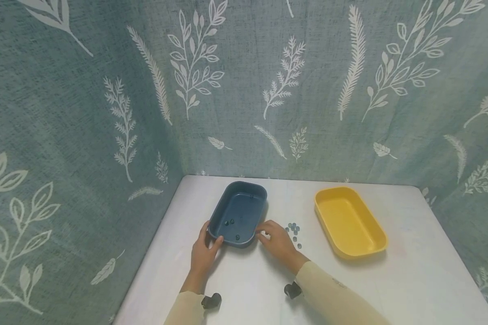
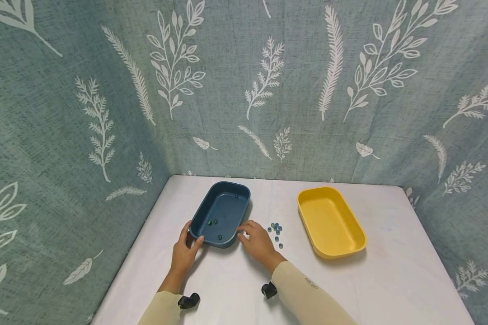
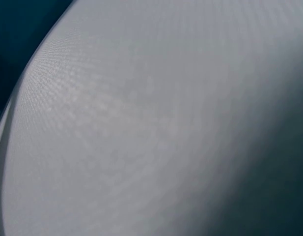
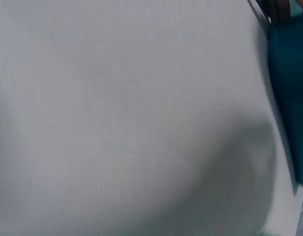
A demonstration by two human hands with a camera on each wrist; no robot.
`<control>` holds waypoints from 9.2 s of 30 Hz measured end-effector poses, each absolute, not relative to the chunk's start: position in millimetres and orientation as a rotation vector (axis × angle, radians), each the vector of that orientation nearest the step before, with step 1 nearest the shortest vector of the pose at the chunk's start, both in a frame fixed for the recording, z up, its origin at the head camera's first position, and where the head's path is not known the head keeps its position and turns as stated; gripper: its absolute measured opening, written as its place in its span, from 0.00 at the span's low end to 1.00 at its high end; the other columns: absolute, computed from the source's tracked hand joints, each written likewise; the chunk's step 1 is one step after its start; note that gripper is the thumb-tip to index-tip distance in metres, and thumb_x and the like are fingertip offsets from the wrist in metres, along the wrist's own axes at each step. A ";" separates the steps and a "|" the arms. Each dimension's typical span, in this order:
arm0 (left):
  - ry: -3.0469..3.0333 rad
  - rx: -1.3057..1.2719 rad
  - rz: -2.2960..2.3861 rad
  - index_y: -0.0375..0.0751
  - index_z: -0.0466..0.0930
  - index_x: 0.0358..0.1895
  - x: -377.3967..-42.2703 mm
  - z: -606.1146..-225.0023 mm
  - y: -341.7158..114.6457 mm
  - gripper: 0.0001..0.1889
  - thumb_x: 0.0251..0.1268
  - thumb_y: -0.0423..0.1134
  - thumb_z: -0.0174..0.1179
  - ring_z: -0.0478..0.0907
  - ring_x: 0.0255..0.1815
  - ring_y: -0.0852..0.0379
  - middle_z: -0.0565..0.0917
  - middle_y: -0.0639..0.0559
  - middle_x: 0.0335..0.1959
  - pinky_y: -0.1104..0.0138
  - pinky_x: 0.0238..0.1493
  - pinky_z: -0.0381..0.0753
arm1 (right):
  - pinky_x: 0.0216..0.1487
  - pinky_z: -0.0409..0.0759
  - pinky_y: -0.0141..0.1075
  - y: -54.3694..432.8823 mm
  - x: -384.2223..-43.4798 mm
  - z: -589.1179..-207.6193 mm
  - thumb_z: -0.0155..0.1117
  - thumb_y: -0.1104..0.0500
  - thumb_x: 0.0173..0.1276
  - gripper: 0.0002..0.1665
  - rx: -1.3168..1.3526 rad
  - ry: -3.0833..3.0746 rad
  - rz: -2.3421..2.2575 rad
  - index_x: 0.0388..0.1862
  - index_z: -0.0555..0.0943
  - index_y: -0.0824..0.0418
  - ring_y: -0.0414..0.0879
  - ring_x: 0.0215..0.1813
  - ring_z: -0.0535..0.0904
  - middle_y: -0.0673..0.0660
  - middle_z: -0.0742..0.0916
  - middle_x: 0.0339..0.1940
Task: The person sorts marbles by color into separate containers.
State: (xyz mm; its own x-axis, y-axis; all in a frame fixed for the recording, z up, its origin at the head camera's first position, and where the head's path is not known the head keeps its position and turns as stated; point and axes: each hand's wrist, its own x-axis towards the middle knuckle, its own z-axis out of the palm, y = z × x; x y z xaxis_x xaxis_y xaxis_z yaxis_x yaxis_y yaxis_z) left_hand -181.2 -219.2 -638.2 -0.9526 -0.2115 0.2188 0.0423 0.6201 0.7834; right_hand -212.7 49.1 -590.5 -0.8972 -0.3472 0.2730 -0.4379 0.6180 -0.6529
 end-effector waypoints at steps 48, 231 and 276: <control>-2.553 0.123 -1.252 0.51 0.54 0.76 -183.1 -638.6 -219.3 0.42 0.64 0.57 0.63 0.58 0.73 0.45 0.62 0.48 0.74 0.48 0.71 0.57 | 0.52 0.74 0.43 128.8 -211.0 -612.9 0.69 0.57 0.63 0.06 0.528 -2.901 0.797 0.39 0.88 0.53 0.44 0.43 0.74 0.45 0.86 0.36; -2.557 0.131 -1.253 0.54 0.55 0.76 -181.2 -635.4 -219.7 0.40 0.64 0.55 0.63 0.58 0.74 0.45 0.62 0.49 0.74 0.49 0.72 0.57 | 0.59 0.70 0.49 125.5 -248.1 -617.4 0.59 0.61 0.70 0.14 0.393 -2.893 0.838 0.52 0.81 0.61 0.53 0.56 0.73 0.55 0.84 0.49; -2.568 0.148 -1.264 0.54 0.54 0.76 -182.6 -639.1 -220.0 0.41 0.65 0.58 0.61 0.56 0.74 0.45 0.61 0.49 0.75 0.49 0.72 0.56 | 0.56 0.74 0.50 81.1 -226.7 -591.1 0.67 0.56 0.66 0.10 0.435 -2.704 1.156 0.44 0.85 0.56 0.48 0.51 0.76 0.49 0.86 0.43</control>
State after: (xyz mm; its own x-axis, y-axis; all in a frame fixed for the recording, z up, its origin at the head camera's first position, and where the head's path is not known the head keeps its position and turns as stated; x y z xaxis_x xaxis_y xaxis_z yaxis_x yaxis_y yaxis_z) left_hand -182.6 -220.0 -639.1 -0.9570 -0.2109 0.1991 0.0291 0.6131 0.7895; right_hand -226.7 81.1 -591.1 -0.9433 -0.1988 0.2659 -0.3296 0.6575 -0.6776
